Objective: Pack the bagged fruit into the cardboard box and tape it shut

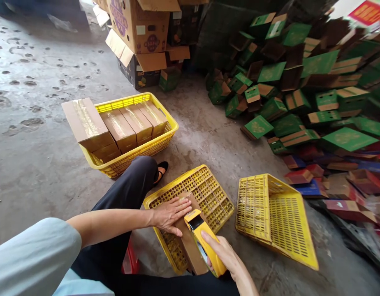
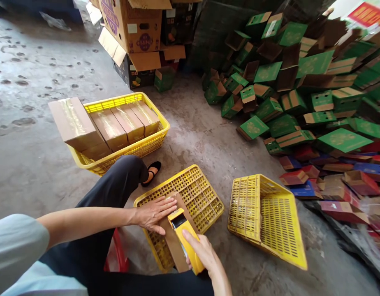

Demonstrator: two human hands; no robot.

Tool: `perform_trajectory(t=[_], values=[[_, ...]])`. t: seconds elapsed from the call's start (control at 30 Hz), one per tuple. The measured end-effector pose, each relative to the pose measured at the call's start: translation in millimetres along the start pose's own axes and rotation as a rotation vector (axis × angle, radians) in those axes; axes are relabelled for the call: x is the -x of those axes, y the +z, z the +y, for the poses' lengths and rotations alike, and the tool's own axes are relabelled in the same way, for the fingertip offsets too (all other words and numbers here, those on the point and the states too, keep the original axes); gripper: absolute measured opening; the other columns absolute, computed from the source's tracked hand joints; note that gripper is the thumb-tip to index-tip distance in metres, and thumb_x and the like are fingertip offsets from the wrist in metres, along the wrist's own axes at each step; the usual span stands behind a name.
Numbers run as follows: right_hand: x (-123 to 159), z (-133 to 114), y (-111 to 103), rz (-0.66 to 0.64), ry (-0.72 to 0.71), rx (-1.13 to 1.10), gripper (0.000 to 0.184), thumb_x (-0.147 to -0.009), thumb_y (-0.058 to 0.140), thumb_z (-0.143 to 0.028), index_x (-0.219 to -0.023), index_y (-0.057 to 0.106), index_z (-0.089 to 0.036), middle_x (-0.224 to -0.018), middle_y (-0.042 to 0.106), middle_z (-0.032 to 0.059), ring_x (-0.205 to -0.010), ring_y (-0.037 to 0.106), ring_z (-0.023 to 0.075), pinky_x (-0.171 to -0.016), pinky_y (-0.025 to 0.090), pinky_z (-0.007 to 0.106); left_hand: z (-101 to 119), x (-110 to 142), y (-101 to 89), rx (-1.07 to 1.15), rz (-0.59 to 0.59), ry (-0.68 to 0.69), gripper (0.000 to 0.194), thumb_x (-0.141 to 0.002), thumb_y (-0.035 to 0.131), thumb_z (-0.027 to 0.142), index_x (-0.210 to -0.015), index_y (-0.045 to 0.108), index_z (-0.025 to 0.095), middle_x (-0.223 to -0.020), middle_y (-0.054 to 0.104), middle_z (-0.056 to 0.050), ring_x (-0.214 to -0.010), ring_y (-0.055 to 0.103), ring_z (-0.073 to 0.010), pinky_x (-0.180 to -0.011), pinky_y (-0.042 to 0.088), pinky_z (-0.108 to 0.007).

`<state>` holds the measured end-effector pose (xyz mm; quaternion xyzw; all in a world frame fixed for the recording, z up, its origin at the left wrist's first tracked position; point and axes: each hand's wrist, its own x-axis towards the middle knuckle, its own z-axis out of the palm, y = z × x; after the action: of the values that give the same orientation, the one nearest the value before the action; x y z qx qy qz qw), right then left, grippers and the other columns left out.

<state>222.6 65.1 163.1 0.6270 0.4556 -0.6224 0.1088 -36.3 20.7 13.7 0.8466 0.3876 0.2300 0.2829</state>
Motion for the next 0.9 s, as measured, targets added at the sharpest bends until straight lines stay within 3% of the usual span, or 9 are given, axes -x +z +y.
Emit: perform_trajectory(t=[0.4,0.63,0.9], values=[[5.5,9.1,-2.6,0.005,0.038,0.026,0.050,-0.089,0.063,-0.070,-0.079,0.060,-0.021,-0.052,0.068,0.0039,-0.046,0.064,0.0182,-0.051,0.055,0.027,4.2,-0.1,2.4,-0.087,0.020,0.015,0.106,-0.095,0.047,0.078,-0.169,0.012,0.011,-0.173,0.018,-0.022,-0.162,0.016,-0.0387,-0.131,0.006,-0.060],[4.9,6.3,2.8,0.061,0.024,0.021,0.048,-0.088,0.066,-0.069,-0.080,0.060,-0.022,-0.049,0.067,0.0009,-0.043,0.063,0.0176,-0.047,0.054,0.027,14.3,-8.3,13.0,-0.139,0.001,0.074,0.110,-0.096,0.045,0.077,-0.167,0.008,0.002,-0.172,0.017,-0.026,-0.162,0.014,-0.0360,-0.132,0.014,-0.049],[0.6,14.7,7.7,0.079,0.003,-0.006,0.047,-0.091,0.061,-0.068,-0.080,0.059,-0.022,-0.049,0.067,0.0031,-0.042,0.064,0.0192,-0.047,0.055,0.029,12.9,-10.2,11.6,-0.123,-0.042,0.091,0.120,-0.091,0.054,0.079,-0.168,-0.001,0.004,-0.172,0.015,-0.027,-0.162,0.012,-0.0370,-0.131,0.019,-0.051]])
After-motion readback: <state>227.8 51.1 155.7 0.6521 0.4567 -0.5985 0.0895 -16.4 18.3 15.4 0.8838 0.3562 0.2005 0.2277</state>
